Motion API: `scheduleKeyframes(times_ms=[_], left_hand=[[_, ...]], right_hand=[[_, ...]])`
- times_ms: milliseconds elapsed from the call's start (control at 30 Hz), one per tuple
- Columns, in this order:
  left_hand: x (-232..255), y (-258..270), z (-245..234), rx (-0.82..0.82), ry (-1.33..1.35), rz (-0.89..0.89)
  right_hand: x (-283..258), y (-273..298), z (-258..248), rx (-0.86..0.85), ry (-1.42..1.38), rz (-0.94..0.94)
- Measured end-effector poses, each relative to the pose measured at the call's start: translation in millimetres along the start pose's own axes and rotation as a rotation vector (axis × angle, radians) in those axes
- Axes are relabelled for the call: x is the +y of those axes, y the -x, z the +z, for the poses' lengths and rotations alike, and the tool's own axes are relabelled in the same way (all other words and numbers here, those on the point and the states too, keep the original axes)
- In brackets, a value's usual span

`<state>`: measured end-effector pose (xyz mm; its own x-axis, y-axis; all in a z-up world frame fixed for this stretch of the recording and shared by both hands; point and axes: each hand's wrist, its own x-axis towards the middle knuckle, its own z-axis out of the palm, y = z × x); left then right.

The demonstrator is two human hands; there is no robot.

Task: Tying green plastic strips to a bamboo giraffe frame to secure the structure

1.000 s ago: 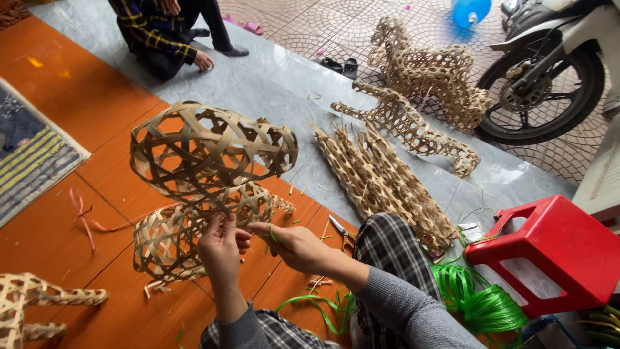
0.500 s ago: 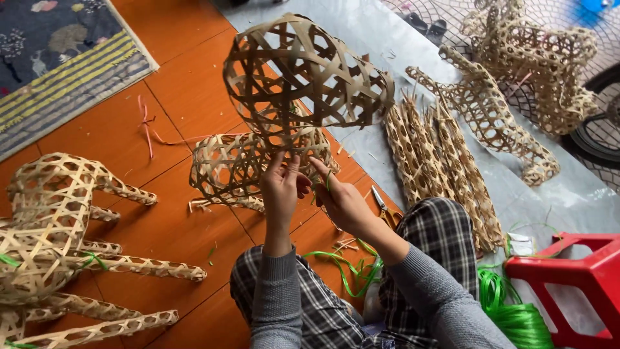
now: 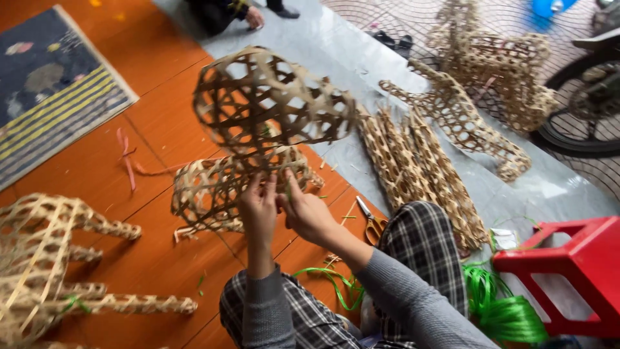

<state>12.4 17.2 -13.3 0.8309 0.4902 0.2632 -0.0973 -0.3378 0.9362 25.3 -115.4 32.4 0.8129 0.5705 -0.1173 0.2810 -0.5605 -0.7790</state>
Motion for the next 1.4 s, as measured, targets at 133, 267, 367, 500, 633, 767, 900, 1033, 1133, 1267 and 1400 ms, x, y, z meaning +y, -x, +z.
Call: scheduleKeyframes(times_ms=[133,267,367,500,633,767,900,1033,1133,1267,1400], left_hand=[[-10,0,-1,0.019,-0.067,0.033],[-18,-2,-2,0.065,-0.151,0.009],[-1,4,-3,0.090,-0.203,0.002],[14,11,-3,0.108,-0.228,-0.006],[13,9,-2,0.113,-0.324,0.030],[17,10,2,0.055,-0.345,0.063],[4,7,7,0.072,-0.178,0.176],[8,2,8,0.093,-0.089,0.157],[3,3,11,0.053,0.034,0.067],[5,5,9,-0.023,0.161,-0.011],[8,4,9,-0.020,0.145,0.015]], right_hand=[[-5,-7,2,0.002,-0.074,0.053],[-38,9,-18,-0.018,-0.275,0.059],[-49,21,-28,-0.034,-0.470,0.050],[20,-18,23,-0.040,-0.850,-0.162],[23,-19,27,-0.040,-0.944,-0.248],[29,-17,21,-0.040,-0.753,-0.251],[29,-17,7,-0.094,-0.743,-0.229],[27,-14,-4,-0.189,-1.060,-0.112],[46,-22,-2,-0.250,-1.121,-0.119],[44,-9,-17,-0.194,-0.777,-0.206],[34,22,-40,0.009,-0.417,-0.229]])
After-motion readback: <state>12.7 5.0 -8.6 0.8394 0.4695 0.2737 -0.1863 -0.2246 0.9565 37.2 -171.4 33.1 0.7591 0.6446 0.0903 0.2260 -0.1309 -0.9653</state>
